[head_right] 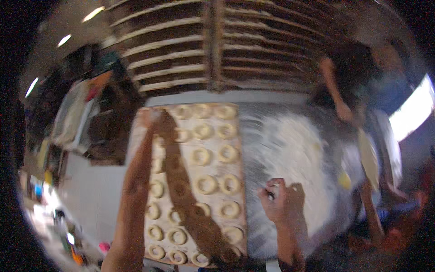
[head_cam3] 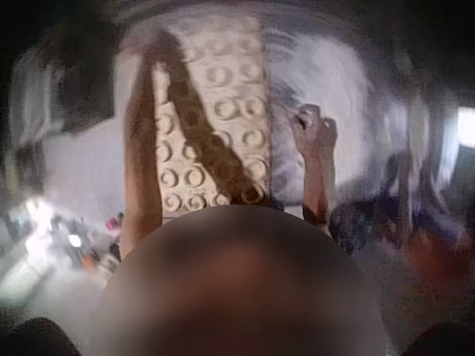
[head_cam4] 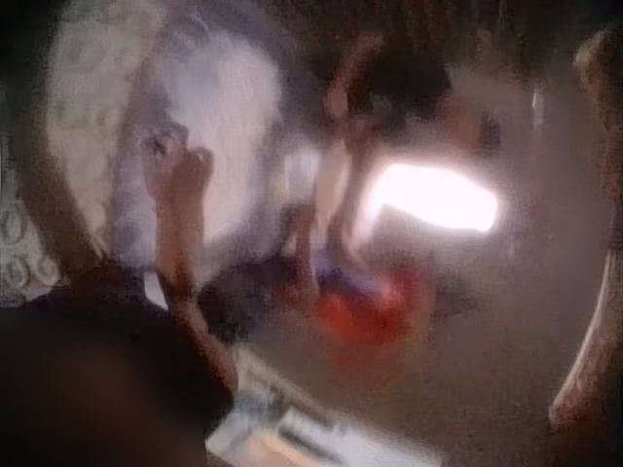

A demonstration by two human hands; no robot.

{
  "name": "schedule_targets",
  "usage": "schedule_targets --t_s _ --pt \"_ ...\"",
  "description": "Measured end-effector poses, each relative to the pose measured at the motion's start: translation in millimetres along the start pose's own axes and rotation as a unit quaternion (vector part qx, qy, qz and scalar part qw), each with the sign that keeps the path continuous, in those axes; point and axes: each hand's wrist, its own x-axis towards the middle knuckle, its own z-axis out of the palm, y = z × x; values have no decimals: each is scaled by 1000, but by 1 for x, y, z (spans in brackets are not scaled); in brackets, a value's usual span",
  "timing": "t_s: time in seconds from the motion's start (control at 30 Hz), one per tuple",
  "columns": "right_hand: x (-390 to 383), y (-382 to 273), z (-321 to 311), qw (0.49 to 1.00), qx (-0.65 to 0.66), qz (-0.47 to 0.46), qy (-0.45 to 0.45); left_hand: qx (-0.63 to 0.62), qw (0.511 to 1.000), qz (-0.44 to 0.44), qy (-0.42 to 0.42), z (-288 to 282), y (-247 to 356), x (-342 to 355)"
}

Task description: The person shapes small dough pieces into rings by hand and places them on a wooden board. Another person kneads dough nearby. The shaped dough rings are arranged in rows on the board.

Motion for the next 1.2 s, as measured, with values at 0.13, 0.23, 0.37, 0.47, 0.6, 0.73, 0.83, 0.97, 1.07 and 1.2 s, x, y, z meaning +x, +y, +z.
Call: schedule_targets --t_s 0.13,0.23,0.37,0.47,0.6,0.73,0.83,0.97,1.07,1.2 --pt "-70 50 -23 939 308 36 146 -369 923 95 -59 -22 107 -60" --pt "-106 88 -39 929 265 152 209 -479 818 191 -256 -20 234 -202" --pt "-121 121 -71 956 188 95 204 -301 786 390 -372 3 344 -370" --pt "-99 138 -99 940 279 135 146 -256 850 360 -286 -4 356 -417" --pt "-55 155 -121 929 327 -29 168 -410 788 210 -408 -54 344 -448" --pt "-42 159 -125 928 362 -79 39 -502 728 150 -441 -105 337 -474" --pt "-52 145 -127 863 498 63 -54 -475 781 131 -383 -130 331 -486" --pt "-61 118 -124 781 604 86 -134 -566 731 123 -362 -151 308 -491" --pt "-58 104 -115 814 554 -14 -175 -499 749 201 -386 -166 274 -473" --pt "-55 83 -76 967 114 -227 27 -352 865 283 -219 -164 254 -449"
